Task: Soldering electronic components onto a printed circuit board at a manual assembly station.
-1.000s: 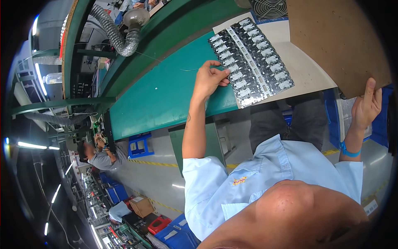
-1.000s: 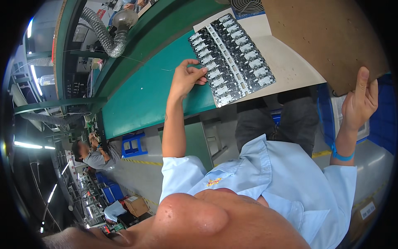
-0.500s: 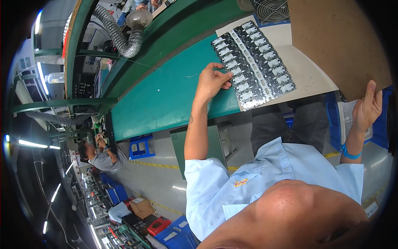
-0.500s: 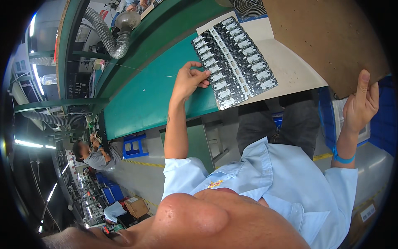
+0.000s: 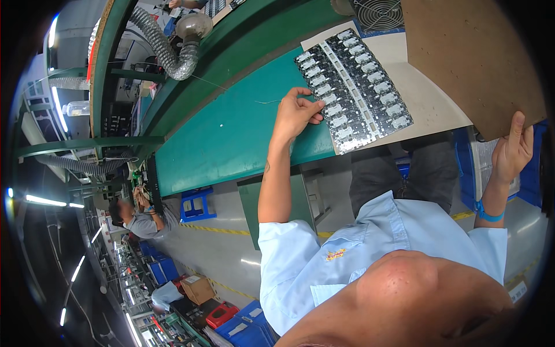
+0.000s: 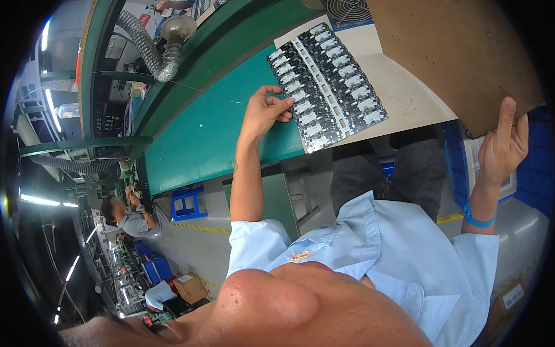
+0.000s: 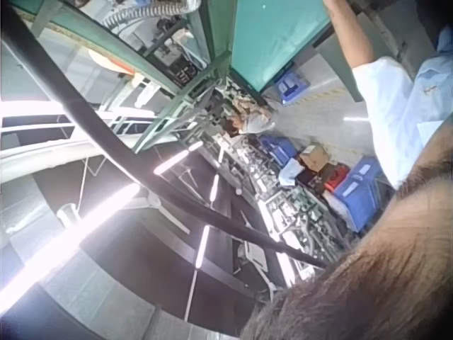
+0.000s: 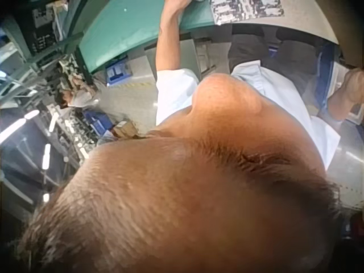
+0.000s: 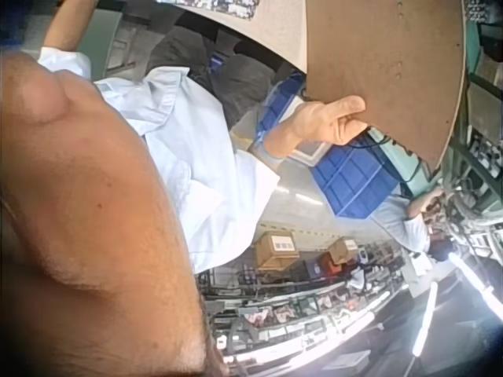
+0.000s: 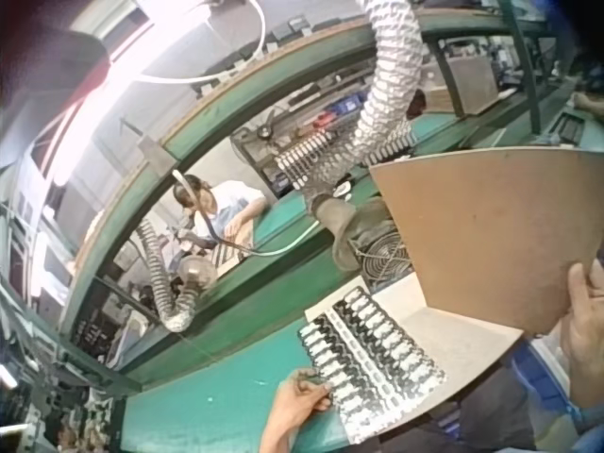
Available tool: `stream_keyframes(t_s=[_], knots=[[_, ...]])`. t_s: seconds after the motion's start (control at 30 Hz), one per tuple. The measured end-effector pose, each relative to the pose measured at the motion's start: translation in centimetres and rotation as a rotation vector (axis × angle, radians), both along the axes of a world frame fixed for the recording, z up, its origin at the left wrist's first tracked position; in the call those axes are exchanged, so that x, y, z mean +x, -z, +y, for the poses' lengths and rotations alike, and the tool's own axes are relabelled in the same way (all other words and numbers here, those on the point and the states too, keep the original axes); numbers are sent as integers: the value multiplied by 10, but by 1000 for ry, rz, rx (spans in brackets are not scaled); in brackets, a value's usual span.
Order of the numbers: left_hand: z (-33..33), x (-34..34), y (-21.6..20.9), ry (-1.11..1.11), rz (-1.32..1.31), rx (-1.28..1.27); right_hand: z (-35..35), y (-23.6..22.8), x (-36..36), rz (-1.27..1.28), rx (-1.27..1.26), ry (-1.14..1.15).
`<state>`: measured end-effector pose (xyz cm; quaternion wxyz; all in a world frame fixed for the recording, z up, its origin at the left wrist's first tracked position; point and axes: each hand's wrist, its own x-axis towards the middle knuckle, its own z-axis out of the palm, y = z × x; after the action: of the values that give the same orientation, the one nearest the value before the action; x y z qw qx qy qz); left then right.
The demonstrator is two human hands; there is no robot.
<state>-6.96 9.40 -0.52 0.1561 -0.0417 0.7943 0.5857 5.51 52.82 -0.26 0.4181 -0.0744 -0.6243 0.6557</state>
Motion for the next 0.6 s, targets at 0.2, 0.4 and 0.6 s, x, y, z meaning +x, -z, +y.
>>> stream_keyframes(t_s=[0.2, 0.4, 0.6], knots=[[-1, 0, 4, -24, 18, 54, 1, -2, -1, 15, 4, 6], [1, 11, -1, -94, 8, 167, -6, -2, -2, 2, 39, 43], [13, -4, -15, -535, -488, 277, -6, -4, -2, 14, 101, 12]])
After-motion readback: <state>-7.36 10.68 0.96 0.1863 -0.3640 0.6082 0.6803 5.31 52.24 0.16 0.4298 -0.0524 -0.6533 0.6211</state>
